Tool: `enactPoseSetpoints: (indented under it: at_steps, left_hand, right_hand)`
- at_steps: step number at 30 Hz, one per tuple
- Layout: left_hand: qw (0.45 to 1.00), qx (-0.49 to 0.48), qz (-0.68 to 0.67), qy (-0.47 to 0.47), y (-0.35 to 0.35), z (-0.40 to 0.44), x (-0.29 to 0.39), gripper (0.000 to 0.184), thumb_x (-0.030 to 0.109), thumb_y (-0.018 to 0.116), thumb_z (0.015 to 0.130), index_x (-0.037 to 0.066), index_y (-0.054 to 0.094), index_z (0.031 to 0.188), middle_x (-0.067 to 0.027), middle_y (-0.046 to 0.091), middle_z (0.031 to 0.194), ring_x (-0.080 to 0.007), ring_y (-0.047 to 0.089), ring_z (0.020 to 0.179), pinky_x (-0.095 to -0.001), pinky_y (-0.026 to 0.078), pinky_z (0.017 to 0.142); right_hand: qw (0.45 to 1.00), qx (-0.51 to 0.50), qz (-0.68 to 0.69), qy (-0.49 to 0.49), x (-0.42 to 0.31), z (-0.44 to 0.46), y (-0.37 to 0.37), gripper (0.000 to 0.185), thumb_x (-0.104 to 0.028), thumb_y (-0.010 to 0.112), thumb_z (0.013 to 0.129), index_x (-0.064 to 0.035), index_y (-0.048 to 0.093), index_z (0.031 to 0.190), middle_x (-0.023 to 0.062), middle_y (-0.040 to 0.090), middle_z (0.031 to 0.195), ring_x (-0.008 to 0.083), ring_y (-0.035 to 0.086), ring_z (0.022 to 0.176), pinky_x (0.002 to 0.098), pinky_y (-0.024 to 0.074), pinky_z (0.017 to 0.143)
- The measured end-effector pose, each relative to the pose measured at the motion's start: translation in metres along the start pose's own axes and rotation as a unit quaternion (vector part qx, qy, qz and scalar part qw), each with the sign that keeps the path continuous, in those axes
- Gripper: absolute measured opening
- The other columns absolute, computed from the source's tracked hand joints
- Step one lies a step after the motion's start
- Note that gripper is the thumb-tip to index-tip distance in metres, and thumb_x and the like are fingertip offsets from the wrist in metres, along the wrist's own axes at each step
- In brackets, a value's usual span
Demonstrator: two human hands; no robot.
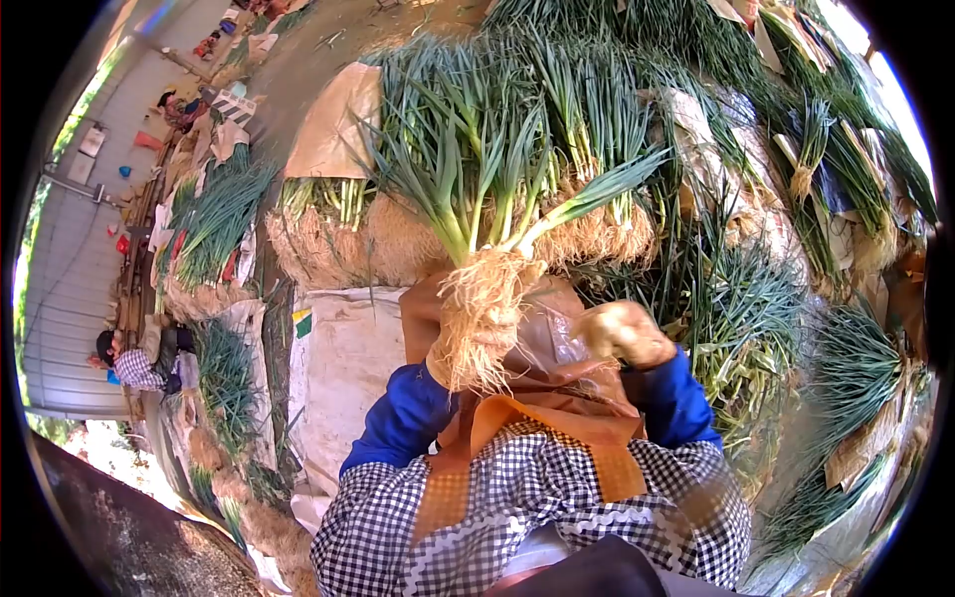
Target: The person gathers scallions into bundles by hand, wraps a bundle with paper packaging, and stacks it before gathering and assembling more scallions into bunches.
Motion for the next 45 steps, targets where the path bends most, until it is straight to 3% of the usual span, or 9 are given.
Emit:
enactPoseSetpoints:
  at_steps: [3,5,7,12,16,22,34,41,45]
  left_hand:
    - [0.999,-0.030,-0.017,-0.002,0.009,-0.012,0.002,0.043,0.032,0.045,0.091,0.003,0.039,0.122,-0.0097,0.053,0.094,-0.0121,0.048,0.056,-0.0197,0.042,0.043]
    - [0.999,-0.029,-0.013,0.018,-0.007,-0.012,-0.005,0.044,0.033,0.044,0.091,0.003,0.037,0.122,-0.0073,0.052,0.089,-0.0101,0.048,0.055,-0.0202,0.042,0.042]
    - [0.995,0.041,0.094,-0.015,-0.025,-0.007,-0.016,0.043,0.034,0.046,0.090,0.004,0.041,0.120,-0.0050,0.052,0.086,-0.0091,0.049,0.057,-0.0234,0.045,0.044]
    - [0.941,0.216,0.238,0.108,-0.122,-0.015,-0.035,0.031,0.015,0.057,0.080,0.003,0.053,0.108,-0.0074,0.060,0.088,-0.0163,0.060,0.070,-0.0275,0.051,0.058]
    - [0.951,0.265,0.149,0.055,-0.147,-0.010,-0.058,0.033,0.013,0.056,0.080,0.001,0.051,0.110,-0.0060,0.057,0.080,-0.0130,0.053,0.056,-0.0250,0.046,0.048]
    - [0.996,-0.004,0.044,-0.074,-0.146,0.007,-0.062,0.035,0.014,0.055,0.081,0.000,0.050,0.111,-0.0062,0.055,0.082,-0.0117,0.052,0.063,-0.0228,0.044,0.049]
    - [0.988,0.105,0.112,0.016,-0.132,0.007,-0.052,0.030,0.013,0.055,0.081,0.002,0.052,0.109,-0.0072,0.058,0.088,-0.0151,0.056,0.072,-0.0280,0.049,0.060]
    - [0.968,0.128,0.207,0.055,-0.151,0.006,-0.047,0.028,0.008,0.056,0.081,0.005,0.053,0.109,-0.0081,0.059,0.094,-0.0180,0.059,0.081,-0.0332,0.053,0.073]
    - [0.965,0.193,0.168,0.062,-0.131,0.006,-0.060,0.036,0.011,0.059,0.081,0.005,0.049,0.115,-0.0093,0.060,0.096,-0.0210,0.060,0.086,-0.0336,0.053,0.073]
  right_hand:
    - [0.957,0.135,-0.168,0.193,0.014,-0.001,-0.047,0.036,-0.030,0.043,0.093,0.0001,0.062,0.093,0.0045,0.060,0.070,0.0126,0.055,0.069,0.0257,0.0447,0.065]
    - [0.966,0.187,-0.138,0.111,0.012,0.030,-0.027,0.038,-0.033,0.044,0.093,-0.0003,0.058,0.106,0.0084,0.061,0.086,0.0139,0.056,0.084,0.0263,0.0452,0.075]
    - [0.981,0.112,0.140,0.076,0.049,0.055,-0.007,0.045,-0.037,0.048,0.090,-0.0028,0.049,0.120,0.0115,0.055,0.106,0.0148,0.054,0.093,0.0267,0.0441,0.077]
    - [0.938,0.287,-0.119,0.154,0.071,0.047,-0.027,0.042,-0.041,0.057,0.084,-0.0013,0.060,0.072,0.0028,0.051,0.051,0.0111,0.046,0.041,0.0253,0.0345,0.041]
    - [0.933,0.316,0.047,0.163,0.090,0.007,-0.039,0.029,-0.028,0.052,0.088,-0.0039,0.060,0.075,0.0003,0.053,0.057,0.0076,0.042,0.044,0.0219,0.0319,0.042]
    - [0.909,0.381,-0.038,0.166,0.117,-0.004,-0.049,0.033,-0.031,0.046,0.087,-0.0035,0.059,0.073,0.0017,0.053,0.062,0.0098,0.046,0.056,0.0259,0.0362,0.052]
    - [0.796,0.592,0.012,0.121,0.182,-0.082,-0.173,0.036,-0.034,0.050,0.086,-0.0028,0.054,0.069,0.0051,0.053,0.060,0.0192,0.053,0.056,0.0307,0.0422,0.046]
    - [0.939,0.323,-0.039,0.112,0.095,-0.008,-0.064,0.036,-0.034,0.048,0.091,-0.0034,0.056,0.073,0.0038,0.057,0.058,0.0112,0.051,0.046,0.0245,0.0408,0.045]
    - [0.816,0.292,-0.499,0.019,0.071,0.037,-0.045,0.033,-0.033,0.049,0.090,-0.0022,0.058,0.081,0.0173,0.058,0.067,0.0299,0.058,0.065,0.0365,0.0445,0.059]
Point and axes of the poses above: each hand's wrist, its own z-axis towards the middle knuckle, its own y-axis out of the palm, x = y × z, the point moved 5 cm from there along z, towards the middle knuckle
